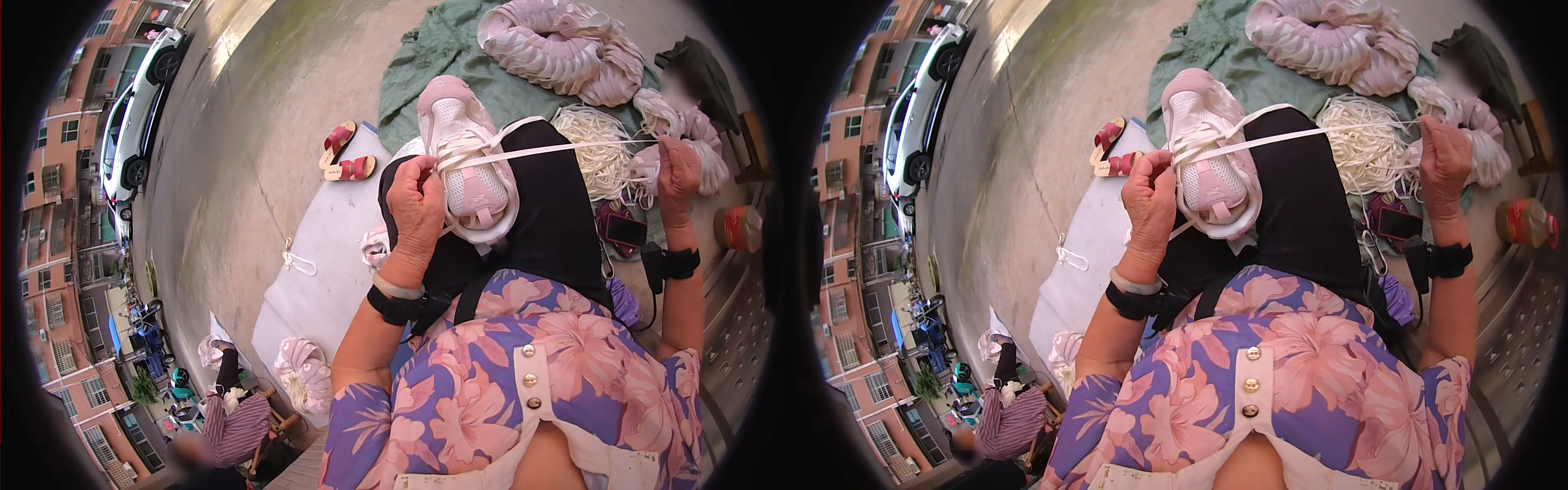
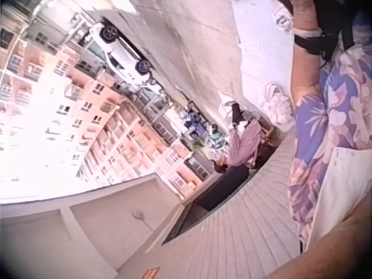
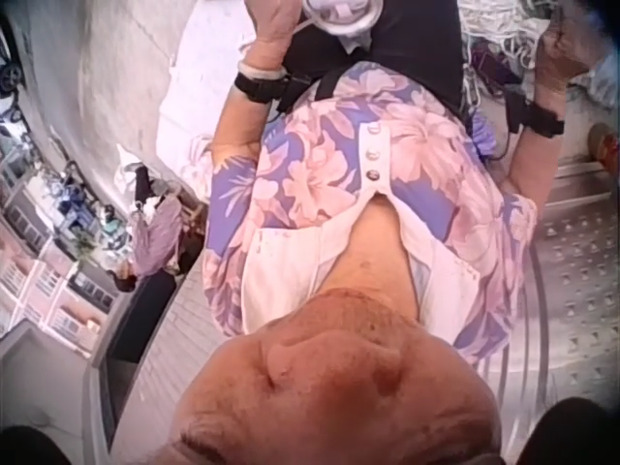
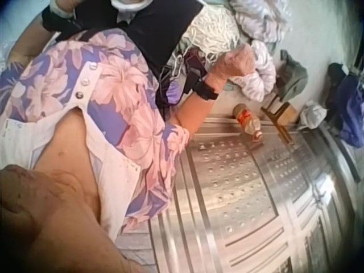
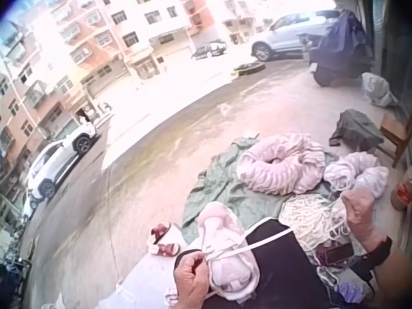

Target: Thread laces through the eyelets of pink and white sneakers.

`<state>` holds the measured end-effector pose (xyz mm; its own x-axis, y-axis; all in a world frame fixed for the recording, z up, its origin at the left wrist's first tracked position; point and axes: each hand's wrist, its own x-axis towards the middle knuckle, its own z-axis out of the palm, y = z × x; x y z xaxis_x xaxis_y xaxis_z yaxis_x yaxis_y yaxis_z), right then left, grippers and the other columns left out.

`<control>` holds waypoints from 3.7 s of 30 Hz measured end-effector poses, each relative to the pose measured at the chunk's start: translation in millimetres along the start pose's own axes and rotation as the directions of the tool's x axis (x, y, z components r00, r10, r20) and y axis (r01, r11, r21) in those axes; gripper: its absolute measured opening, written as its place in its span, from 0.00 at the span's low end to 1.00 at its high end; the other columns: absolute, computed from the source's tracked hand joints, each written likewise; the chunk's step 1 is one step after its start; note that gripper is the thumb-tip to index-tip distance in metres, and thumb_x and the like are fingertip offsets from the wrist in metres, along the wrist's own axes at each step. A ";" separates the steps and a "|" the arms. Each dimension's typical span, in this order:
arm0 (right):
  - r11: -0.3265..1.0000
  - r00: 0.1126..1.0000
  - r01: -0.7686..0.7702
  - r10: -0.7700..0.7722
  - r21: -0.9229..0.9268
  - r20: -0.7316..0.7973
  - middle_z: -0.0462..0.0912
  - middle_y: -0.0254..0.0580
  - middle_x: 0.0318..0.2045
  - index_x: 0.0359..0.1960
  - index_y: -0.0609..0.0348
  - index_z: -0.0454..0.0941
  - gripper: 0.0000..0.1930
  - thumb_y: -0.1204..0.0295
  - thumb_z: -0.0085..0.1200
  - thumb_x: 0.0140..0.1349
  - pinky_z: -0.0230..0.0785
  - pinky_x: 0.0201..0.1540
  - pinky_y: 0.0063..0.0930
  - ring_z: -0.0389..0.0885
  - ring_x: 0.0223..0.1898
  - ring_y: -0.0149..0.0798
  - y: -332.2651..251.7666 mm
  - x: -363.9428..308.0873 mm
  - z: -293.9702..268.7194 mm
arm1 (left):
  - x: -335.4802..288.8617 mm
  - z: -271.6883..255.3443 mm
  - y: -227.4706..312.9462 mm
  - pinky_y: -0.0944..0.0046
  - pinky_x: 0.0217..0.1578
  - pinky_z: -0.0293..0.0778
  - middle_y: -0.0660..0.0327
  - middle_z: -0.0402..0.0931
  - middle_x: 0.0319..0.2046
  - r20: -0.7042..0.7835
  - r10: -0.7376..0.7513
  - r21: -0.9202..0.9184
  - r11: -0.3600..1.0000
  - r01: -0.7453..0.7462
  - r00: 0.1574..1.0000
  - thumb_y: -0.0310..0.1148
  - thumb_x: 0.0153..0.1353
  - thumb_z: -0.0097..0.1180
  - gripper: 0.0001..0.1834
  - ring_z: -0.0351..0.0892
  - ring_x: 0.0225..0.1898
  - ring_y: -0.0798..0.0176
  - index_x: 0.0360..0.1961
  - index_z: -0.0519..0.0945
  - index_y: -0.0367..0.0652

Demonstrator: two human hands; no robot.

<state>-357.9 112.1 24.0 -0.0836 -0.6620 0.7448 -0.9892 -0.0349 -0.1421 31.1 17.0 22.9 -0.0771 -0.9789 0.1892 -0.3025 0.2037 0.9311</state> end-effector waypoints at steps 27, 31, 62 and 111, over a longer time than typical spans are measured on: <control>0.773 0.798 0.599 -0.597 0.211 -0.081 0.75 0.41 0.26 0.38 0.64 0.74 0.09 0.77 0.53 0.56 0.65 0.46 0.45 0.74 0.29 0.43 -135.6 166.8 -111.6 | 71.2 -35.9 212.2 0.74 0.20 0.56 0.74 0.66 0.17 0.663 0.316 -0.368 0.927 -0.072 0.679 0.33 0.61 0.57 0.13 0.60 0.21 0.80 0.23 0.77 0.36; 0.712 0.818 0.563 -0.551 0.420 -0.163 0.73 0.37 0.23 0.34 0.64 0.74 0.12 0.76 0.60 0.48 0.66 0.44 0.46 0.72 0.26 0.40 -170.4 158.5 -64.4 | 64.3 -89.8 184.9 0.72 0.23 0.60 0.69 0.68 0.18 0.704 0.025 0.105 0.985 -0.140 0.710 0.31 0.57 0.57 0.10 0.63 0.21 0.77 0.22 0.76 0.36; 0.401 0.863 0.177 -0.502 0.899 0.054 0.71 0.34 0.16 0.25 0.57 0.75 0.08 0.74 0.63 0.45 0.63 0.30 0.31 0.70 0.19 0.39 -211.0 60.2 19.7 | -8.3 -58.0 74.9 0.79 0.18 0.52 0.72 0.68 0.20 0.801 -0.289 -0.241 0.645 0.725 0.524 0.34 0.58 0.59 0.08 0.60 0.20 0.81 0.30 0.77 0.40; 0.719 0.978 0.022 -0.161 0.695 0.135 0.73 0.38 0.37 0.32 0.57 0.75 0.12 0.76 0.58 0.42 0.62 0.47 0.37 0.73 0.45 0.43 -204.3 26.0 72.5 | -3.7 -2.6 36.2 0.50 0.55 0.58 0.42 0.66 0.52 0.428 0.384 0.591 0.565 -0.575 0.818 0.20 0.46 0.50 0.05 0.63 0.53 0.39 0.27 0.74 0.31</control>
<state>-149.3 47.7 25.1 0.0933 -0.7429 0.6629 -0.6292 -0.5600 -0.5390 22.9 27.9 56.7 -0.5862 -0.7163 0.3785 -0.6886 0.6867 0.2331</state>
